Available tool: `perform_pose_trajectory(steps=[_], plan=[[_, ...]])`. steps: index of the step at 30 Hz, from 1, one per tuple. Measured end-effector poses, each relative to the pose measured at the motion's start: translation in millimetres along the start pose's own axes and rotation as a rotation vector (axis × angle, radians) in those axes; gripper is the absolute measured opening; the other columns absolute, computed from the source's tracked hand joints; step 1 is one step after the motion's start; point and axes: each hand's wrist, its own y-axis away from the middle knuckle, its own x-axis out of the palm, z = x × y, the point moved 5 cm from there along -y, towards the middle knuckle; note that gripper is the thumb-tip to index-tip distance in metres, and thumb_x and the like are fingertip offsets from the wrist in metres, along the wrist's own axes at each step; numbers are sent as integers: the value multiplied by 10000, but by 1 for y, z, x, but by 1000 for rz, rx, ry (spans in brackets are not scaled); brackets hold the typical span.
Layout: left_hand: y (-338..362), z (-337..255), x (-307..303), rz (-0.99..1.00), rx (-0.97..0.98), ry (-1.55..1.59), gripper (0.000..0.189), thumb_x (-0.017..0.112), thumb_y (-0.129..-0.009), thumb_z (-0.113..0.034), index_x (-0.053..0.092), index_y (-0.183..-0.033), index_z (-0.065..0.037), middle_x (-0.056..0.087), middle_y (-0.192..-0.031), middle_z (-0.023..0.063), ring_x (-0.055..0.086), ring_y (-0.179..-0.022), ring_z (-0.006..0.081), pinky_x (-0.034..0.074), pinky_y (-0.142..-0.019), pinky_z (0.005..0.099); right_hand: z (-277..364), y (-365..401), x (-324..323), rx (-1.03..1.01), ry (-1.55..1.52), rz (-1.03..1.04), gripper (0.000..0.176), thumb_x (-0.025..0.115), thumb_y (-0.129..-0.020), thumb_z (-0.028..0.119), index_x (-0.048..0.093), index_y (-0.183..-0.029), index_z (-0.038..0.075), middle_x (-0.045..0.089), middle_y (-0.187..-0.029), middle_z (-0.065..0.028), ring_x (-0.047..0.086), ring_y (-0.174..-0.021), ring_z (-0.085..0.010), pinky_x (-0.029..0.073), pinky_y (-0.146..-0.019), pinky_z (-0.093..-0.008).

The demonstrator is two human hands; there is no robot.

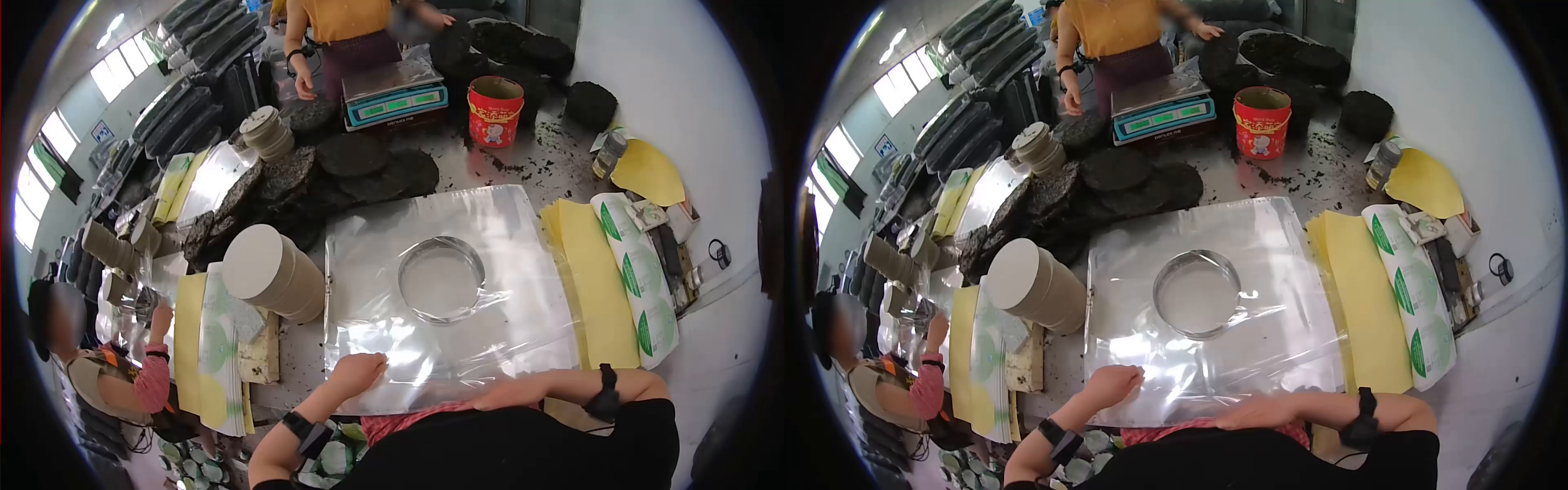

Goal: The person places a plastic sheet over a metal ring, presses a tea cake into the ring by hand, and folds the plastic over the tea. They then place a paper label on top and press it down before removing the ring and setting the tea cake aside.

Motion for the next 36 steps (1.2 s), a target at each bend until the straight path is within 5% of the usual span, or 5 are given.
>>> perform_pose_trajectory(steps=[6,9,18,25,36], plan=[[-19,-4,-89,177,142,258,345,525,-916,-272,553,-1217,-106,657,-892,166,625,-863,370,487,-770,445,-5,-5,-39,309,845,-416,498,519,-925,421,553,-1258,52,557,-1237,-197,506,-1196,-320,389,-1021,-402],[-91,3,-179,-552,366,-90,439,563,-869,-171,492,-1299,-111,640,-1085,138,600,-1009,311,471,-838,402,56,2,-74,187,564,-626,354,584,-883,306,623,-1159,88,660,-1033,-123,638,-937,-305,507,-828,-395],[-328,89,-232,-829,-285,-683,427,470,-902,-185,487,-1305,-44,489,-1354,119,390,-1327,244,209,-1096,597,70,25,-133,-94,787,-952,286,676,-821,192,656,-1097,122,667,-1017,-79,633,-958,-253,509,-813,-364],[-219,-51,-216,-662,213,-826,554,506,-837,-211,440,-1370,-76,455,-1386,87,410,-1312,219,273,-1088,545,40,24,-307,-537,-1207,-1074,490,602,-918,309,467,-1309,46,603,-1190,-70,576,-1075,-233,481,-875,-385],[49,73,-214,-681,-301,-316,646,590,-902,-310,352,-1406,15,321,-1478,220,262,-1397,366,244,-1119,501,15,22,-328,-737,-956,-1515,454,551,-875,112,480,-1314,206,554,-1163,-1,544,-1032,-197,466,-842,-399]])
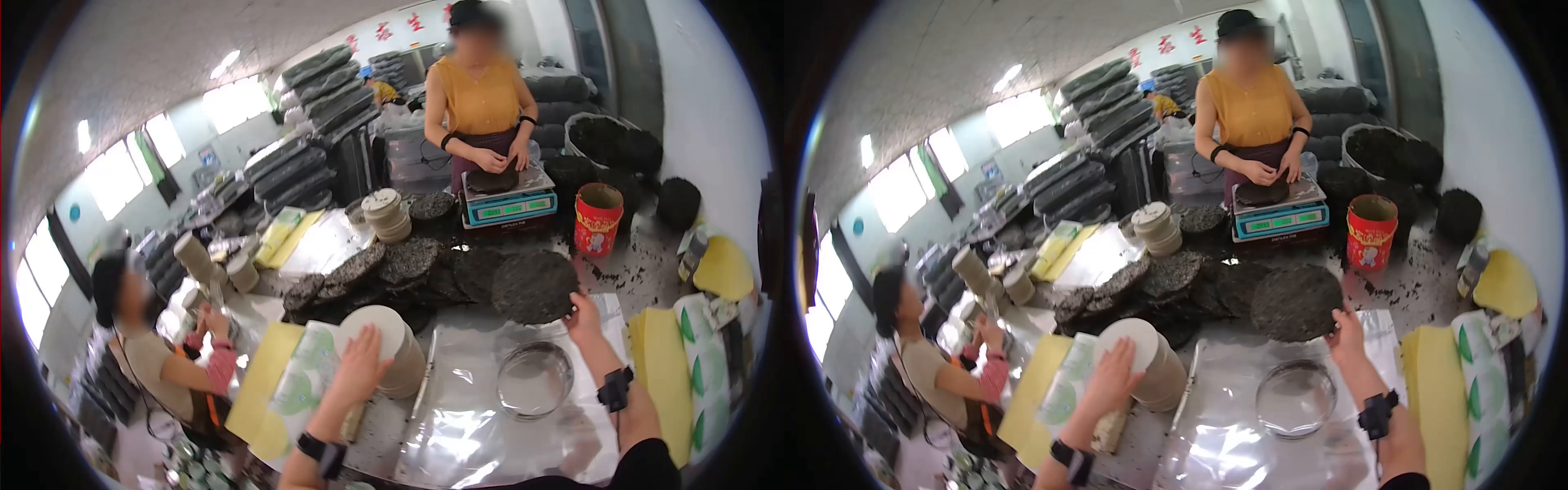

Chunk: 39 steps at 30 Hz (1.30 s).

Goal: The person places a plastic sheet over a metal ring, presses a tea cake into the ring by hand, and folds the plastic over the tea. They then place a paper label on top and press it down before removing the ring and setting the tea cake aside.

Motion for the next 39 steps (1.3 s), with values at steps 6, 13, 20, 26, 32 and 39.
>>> perform_pose_trajectory(steps=[6,13,20,26,32,39], plan=[[-10,3,-10,-55,290,57,434,572,-908,-228,488,-1273,-8,533,-1273,247,537,-1162,386,478,-926,440,15,38,-15,-83,-38,-16,382,516,-904,74,506,-1285,89,573,-1201,-80,558,-1084,-225,454,-938,-407],[-56,-71,-83,-253,95,190,319,546,-887,-66,628,-1192,-107,683,-1058,101,665,-923,222,535,-718,339,73,56,-105,-300,-103,-150,418,452,-934,75,426,-1351,66,546,-1261,-107,535,-1166,-249,435,-1006,-397],[-8,-259,187,112,904,307,490,530,-905,-214,450,-1371,-83,447,-1421,130,469,-1277,288,399,-1049,391,74,92,-174,-355,-168,-281,439,411,-960,108,367,-1395,79,453,-1376,-133,473,-1248,-278,410,-1046,-441],[-59,-265,181,180,815,101,757,528,-869,-524,271,-1489,-174,222,-1546,142,145,-1433,379,217,-1006,722,75,100,-154,-280,-195,-184,420,367,-976,116,363,-1392,58,441,-1377,-162,460,-1258,-299,381,-1068,-460],[-6,-274,227,407,760,65,892,556,-809,-611,200,-1510,-191,152,-1560,166,106,-1435,404,175,-976,779,80,125,-131,-233,-171,-159,431,429,-964,124,370,-1382,38,463,-1349,-160,475,-1240,-291,401,-1054,-430],[-36,-267,239,451,693,277,765,583,-803,-515,329,-1414,-132,305,-1416,150,277,-1306,334,275,-916,657,121,128,-34,-323,212,-32,484,588,-875,23,436,-1335,23,541,-1271,-146,530,-1171,-232,443,-995,-357]])
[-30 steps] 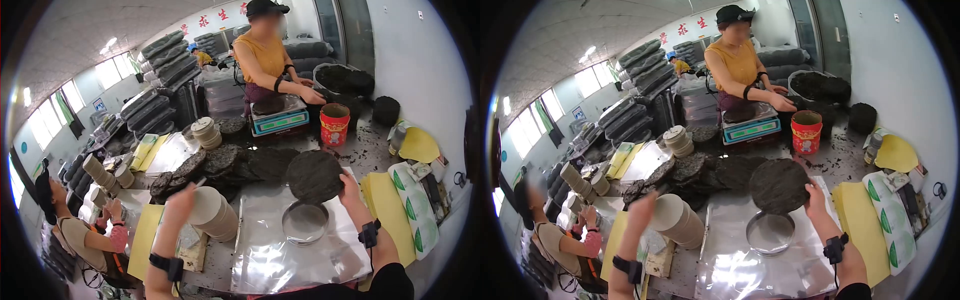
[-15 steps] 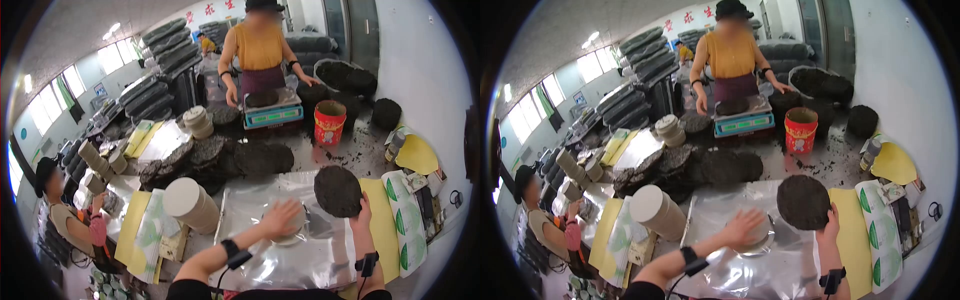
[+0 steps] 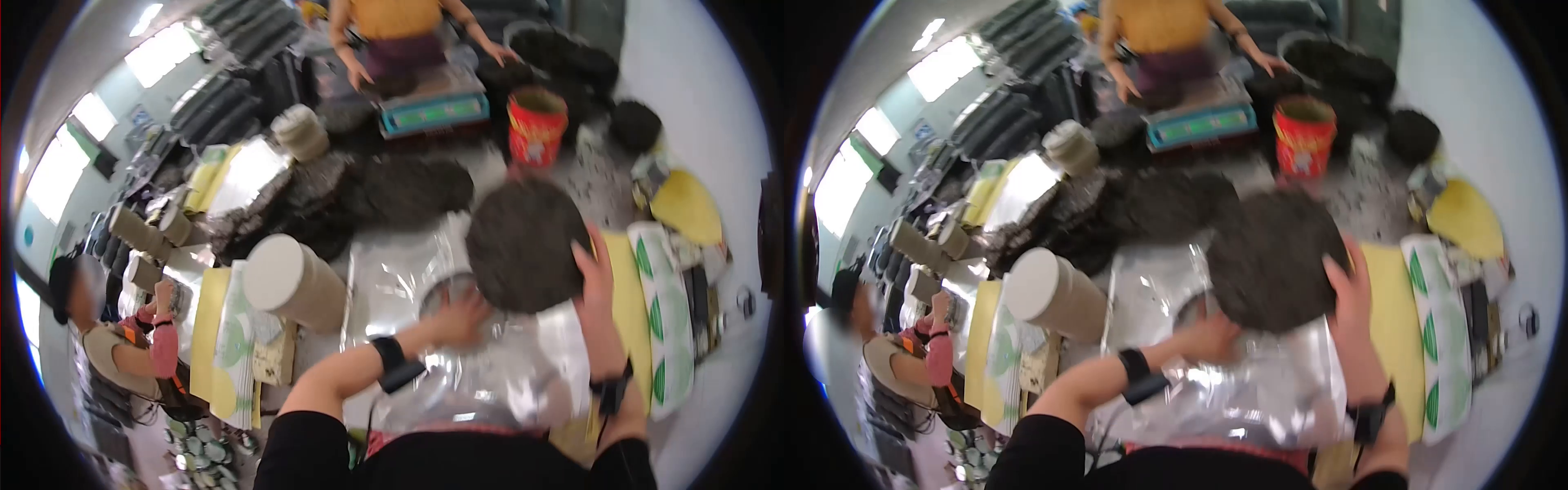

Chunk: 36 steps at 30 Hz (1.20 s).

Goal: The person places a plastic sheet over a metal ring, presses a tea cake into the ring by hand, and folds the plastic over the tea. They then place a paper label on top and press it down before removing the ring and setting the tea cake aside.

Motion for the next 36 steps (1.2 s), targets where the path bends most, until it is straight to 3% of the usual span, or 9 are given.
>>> perform_pose_trajectory(steps=[2,5,6,9,12,18,21,28,36], plan=[[-8,34,-39,-77,53,520,431,453,-966,-315,550,-1236,7,617,-1132,176,595,-1057,210,460,-926,327,-5,-19,25,66,-23,77,471,596,-878,46,466,-1330,31,560,-1246,-125,548,-1108,-196,439,-958,-303],[37,34,-152,-652,-482,1594,529,421,-967,-430,512,-1305,-35,507,-1290,154,505,-1177,241,436,-966,385,-29,-19,37,162,97,213,435,585,-872,34,516,-1301,42,575,-1217,-101,546,-1092,-174,439,-951,-299],[51,22,-171,-687,-334,1643,525,484,-952,-414,502,-1322,-42,482,-1315,147,489,-1196,249,426,-976,390,-40,-10,41,198,166,270,420,581,-873,39,531,-1290,47,582,-1202,-91,548,-1076,-163,442,-942,-300],[76,28,-87,-611,-349,568,589,709,-794,-125,499,-1344,-93,506,-1163,148,533,-1105,290,423,-967,372,-116,29,9,41,826,368,445,627,-824,91,558,-1263,87,542,-1252,-135,512,-1150,-242,418,-974,-365],[79,23,-56,-637,-436,608,542,699,-782,-104,540,-1300,-87,486,-1113,149,530,-1064,303,449,-923,366,-109,54,31,-522,1593,338,486,694,-713,128,589,-1185,95,471,-1298,-184,439,-1208,-350,364,-1022,-414],[82,20,-68,-598,-331,459,522,704,-743,-76,582,-1251,-90,473,-1174,170,504,-1079,333,432,-941,389,-122,45,74,-623,1357,945,583,712,-740,215,507,-1251,22,439,-1369,-155,416,-1278,-345,329,-1095,-446],[59,1,-93,-339,58,189,818,790,-695,-231,401,-1386,-31,354,-1402,234,382,-1287,391,332,-1077,430,-148,45,67,-765,1362,1165,655,719,-757,275,474,-1292,-13,459,-1367,-169,390,-1319,-325,301,-1127,-435],[12,6,-40,322,61,98,1234,833,-603,-447,121,-1434,124,218,-1489,290,300,-1366,389,343,-1087,444,-190,47,69,25,1859,1573,970,787,-623,499,444,-1321,-81,408,-1400,-258,295,-1358,-419,202,-1140,-544],[12,2,-23,152,29,-44,1227,859,-533,-309,146,-1452,79,258,-1492,233,338,-1346,360,426,-1007,440,-203,55,65,-41,2021,1450,964,791,-619,511,468,-1340,-41,385,-1436,-250,268,-1377,-407,157,-1138,-551]])
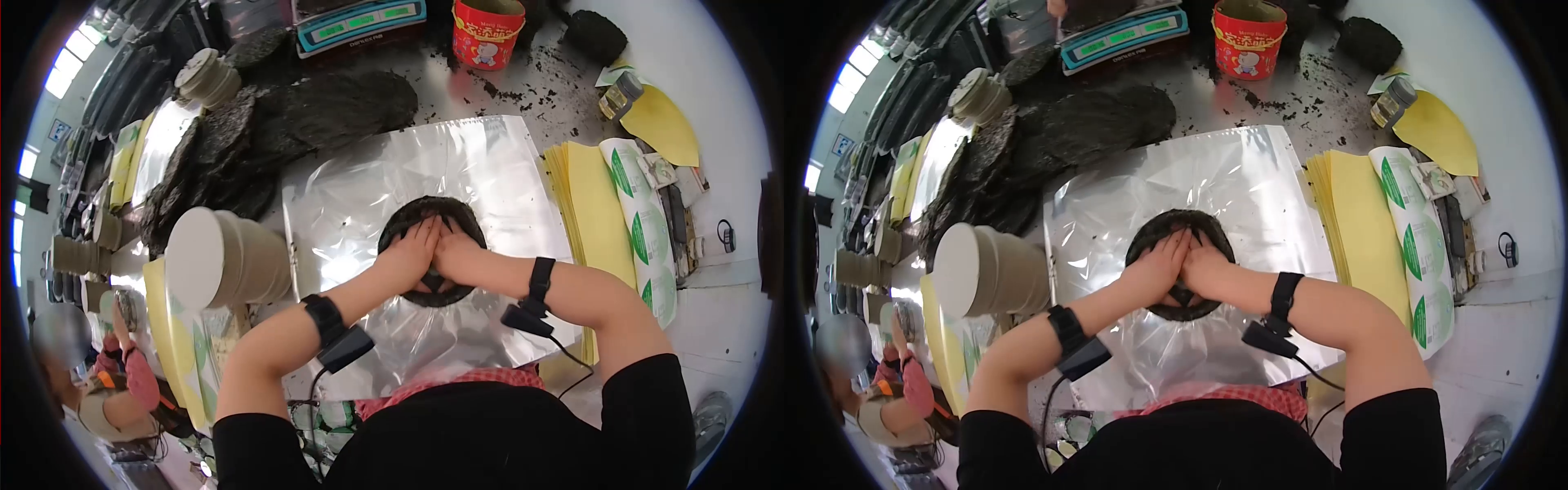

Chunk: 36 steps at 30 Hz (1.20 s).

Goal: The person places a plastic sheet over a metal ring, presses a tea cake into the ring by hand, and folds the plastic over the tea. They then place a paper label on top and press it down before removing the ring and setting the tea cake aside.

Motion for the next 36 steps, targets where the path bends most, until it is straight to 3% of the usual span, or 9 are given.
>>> perform_pose_trajectory(steps=[6,10,14,17,21,27,30,33,36], plan=[[47,9,-80,-351,-74,759,698,803,-652,-178,517,-1253,33,555,-1248,214,507,-1190,352,454,-946,397,1,3,0,23,-123,-276,1134,880,-531,377,306,-1427,-15,353,-1447,-210,314,-1355,-399,237,-1106,-558],[93,116,-105,-1242,-487,300,347,724,-770,-117,600,-1063,21,661,-888,146,627,-768,263,504,-733,362,-1,-4,7,16,-100,-349,1206,892,-505,377,245,-1448,-8,332,-1445,-200,316,-1349,-402,256,-1089,-569],[86,43,-125,-716,-396,654,180,662,-842,-67,617,-993,20,642,-819,95,599,-726,146,472,-672,268,-1,-4,7,10,-107,-359,1227,895,-500,380,227,-1456,-3,348,-1430,-200,308,-1353,-402,260,-1084,-574],[141,36,-112,-1166,-409,628,396,663,-851,-87,553,-1224,-10,591,-1169,100,572,-994,145,480,-775,267,-3,-4,10,24,-119,-377,1244,902,-484,371,222,-1460,4,339,-1438,-194,299,-1360,-396,271,-1084,-568],[188,38,62,-97,-622,446,656,744,-790,-162,439,-1339,28,549,-1242,180,563,-1100,189,503,-848,332,-1,-4,8,18,-86,-392,1232,897,-488,360,226,-1458,2,380,-1404,-193,343,-1330,-397,307,-1059,-556],[249,14,5,-661,-829,495,433,694,-820,-217,564,-1193,-40,621,-994,117,616,-888,241,518,-774,366,8,5,4,47,-73,-436,1217,898,-486,341,236,-1466,54,430,-1334,-208,378,-1290,-417,316,-1018,-590],[156,-65,12,-630,-119,-124,561,753,-664,-242,598,-1195,-150,558,-1254,80,519,-1167,291,421,-960,425,11,4,1,98,-40,-409,923,735,-707,348,282,-1453,49,454,-1318,-218,391,-1278,-422,322,-1007,-594],[80,-73,-12,-810,343,23,357,728,-731,-260,617,-1025,-91,630,-1011,100,602,-935,309,489,-802,410,9,-11,23,104,-71,-450,593,467,-879,316,393,-1386,17,489,-1282,-238,423,-1250,-421,319,-1027,-559],[55,-56,-7,-473,218,346,277,696,-750,-203,613,-1001,-120,633,-919,108,613,-851,352,497,-719,432,-5,-5,14,14,-211,-408,564,476,-896,284,393,-1372,-7,499,-1242,-278,469,-1198,-438,329,-1042,-535]])
